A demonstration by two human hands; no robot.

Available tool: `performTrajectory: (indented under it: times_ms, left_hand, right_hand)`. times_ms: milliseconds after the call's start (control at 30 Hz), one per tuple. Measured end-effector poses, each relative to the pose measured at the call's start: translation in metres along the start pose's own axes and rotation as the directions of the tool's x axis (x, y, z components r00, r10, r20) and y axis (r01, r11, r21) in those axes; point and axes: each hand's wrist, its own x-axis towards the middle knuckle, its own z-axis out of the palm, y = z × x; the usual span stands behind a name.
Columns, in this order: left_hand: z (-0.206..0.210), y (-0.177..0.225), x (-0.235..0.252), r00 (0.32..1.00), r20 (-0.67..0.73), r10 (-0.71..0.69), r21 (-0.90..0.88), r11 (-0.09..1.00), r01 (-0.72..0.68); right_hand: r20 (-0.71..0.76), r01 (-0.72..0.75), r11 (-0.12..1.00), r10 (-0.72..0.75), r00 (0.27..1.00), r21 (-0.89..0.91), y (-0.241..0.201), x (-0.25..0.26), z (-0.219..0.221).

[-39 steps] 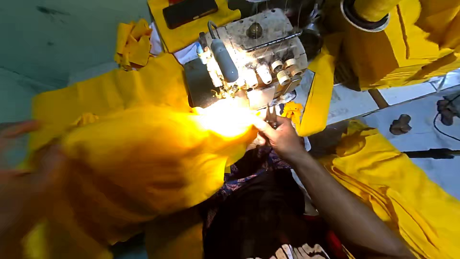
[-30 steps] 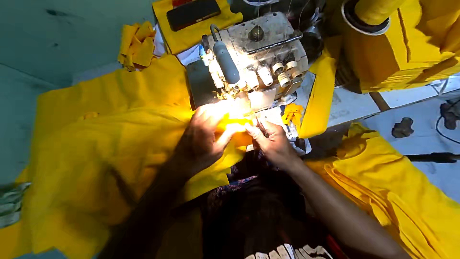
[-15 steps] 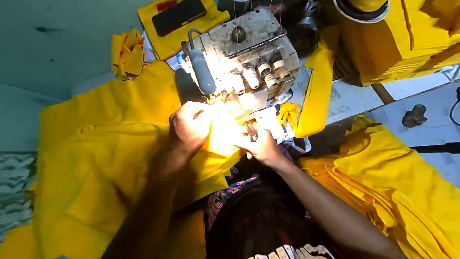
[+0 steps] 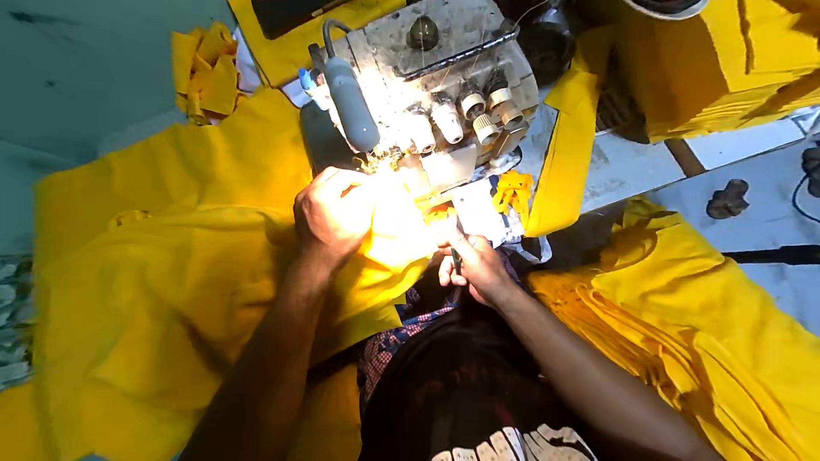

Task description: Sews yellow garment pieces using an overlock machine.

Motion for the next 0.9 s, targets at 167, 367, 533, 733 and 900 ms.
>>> performTrajectory:
  times_ms: [167,367,533,733,900]
  left_hand:
    - [0.0,0.0,0.0,1.0,-0.003,-0.013,0.002,1.0,0.013]
    - [-0.002,-0.001,0.001,1.0,0.011,-0.022,-0.03,0.999,0.022]
    - [-0.008,0.004,-0.003,0.997,0.072,-0.022,-0.032,0.999,0.025]
    - [-0.011,0.016,-0.004,0.993,0.116,-0.026,0.027,0.999,0.023]
    - [-0.006,0.013,0.008,0.993,0.095,-0.075,0.051,0.996,0.07]
  right_hand:
    - [-0.081,0.053,0.989,-0.064,0.995,-0.14,0.003,0.002,0.003]
    - [-0.183,0.135,0.96,-0.183,0.966,-0.246,0.006,0.003,0.01]
    - [-0.16,0.165,0.95,-0.212,0.964,-0.265,0.011,-0.011,0.009]
    - [-0.177,0.15,0.97,-0.185,0.967,-0.19,0.014,-0.022,0.011]
    - [-0.159,0.187,0.957,-0.225,0.961,-0.224,0.012,-0.003,0.015]
